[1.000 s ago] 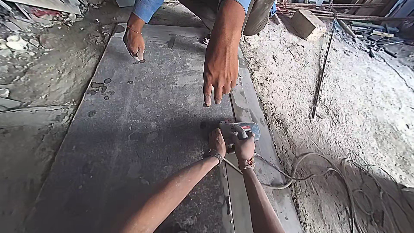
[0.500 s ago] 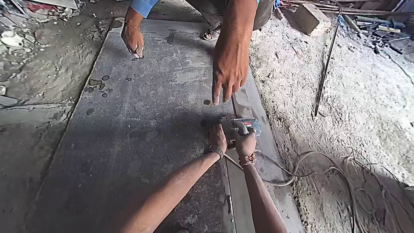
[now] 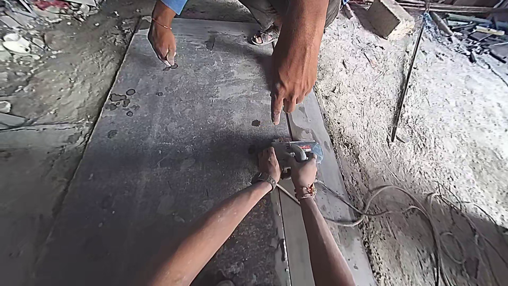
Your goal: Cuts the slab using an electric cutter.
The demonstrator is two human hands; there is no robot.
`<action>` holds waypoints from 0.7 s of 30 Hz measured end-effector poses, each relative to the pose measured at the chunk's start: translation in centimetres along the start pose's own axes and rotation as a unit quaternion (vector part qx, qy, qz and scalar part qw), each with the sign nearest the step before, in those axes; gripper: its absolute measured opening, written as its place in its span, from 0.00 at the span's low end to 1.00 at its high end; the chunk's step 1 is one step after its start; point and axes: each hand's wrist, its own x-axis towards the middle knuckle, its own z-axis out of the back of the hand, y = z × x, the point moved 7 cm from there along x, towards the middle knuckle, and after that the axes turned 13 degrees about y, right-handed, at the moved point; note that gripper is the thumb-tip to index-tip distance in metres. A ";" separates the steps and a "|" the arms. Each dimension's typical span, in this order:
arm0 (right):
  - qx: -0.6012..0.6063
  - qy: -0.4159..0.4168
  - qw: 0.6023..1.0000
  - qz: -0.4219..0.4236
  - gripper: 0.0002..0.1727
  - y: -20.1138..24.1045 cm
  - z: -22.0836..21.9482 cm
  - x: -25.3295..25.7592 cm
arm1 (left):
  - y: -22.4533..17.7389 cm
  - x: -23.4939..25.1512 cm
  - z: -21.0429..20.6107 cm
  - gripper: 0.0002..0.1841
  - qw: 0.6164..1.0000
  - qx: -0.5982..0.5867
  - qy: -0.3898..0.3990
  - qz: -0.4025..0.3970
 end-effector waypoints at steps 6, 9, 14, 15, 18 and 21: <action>-0.004 -0.007 1.000 0.000 0.36 0.4 0.0 0.2 | -0.2 0.2 0.4 0.33 1.000 -0.004 0.008 0.004; -0.007 -0.009 1.000 0.001 0.36 0.5 -0.1 0.4 | -0.2 0.5 0.5 0.33 1.000 -0.001 0.006 0.003; -0.007 -0.009 1.000 -0.002 0.35 0.8 -0.1 0.8 | -0.2 0.9 0.6 0.31 1.000 -0.004 0.001 0.010; -0.006 -0.009 1.000 -0.001 0.35 0.9 -0.2 0.8 | -0.2 1.0 0.7 0.30 1.000 -0.003 0.000 0.010; -0.006 -0.004 1.000 0.003 0.35 1.1 -0.1 0.8 | -0.2 1.2 0.7 0.28 1.000 0.001 -0.002 0.003; -0.006 -0.005 1.000 0.002 0.35 1.3 -0.1 1.1 | -0.1 1.5 0.8 0.27 1.000 -0.005 0.000 0.000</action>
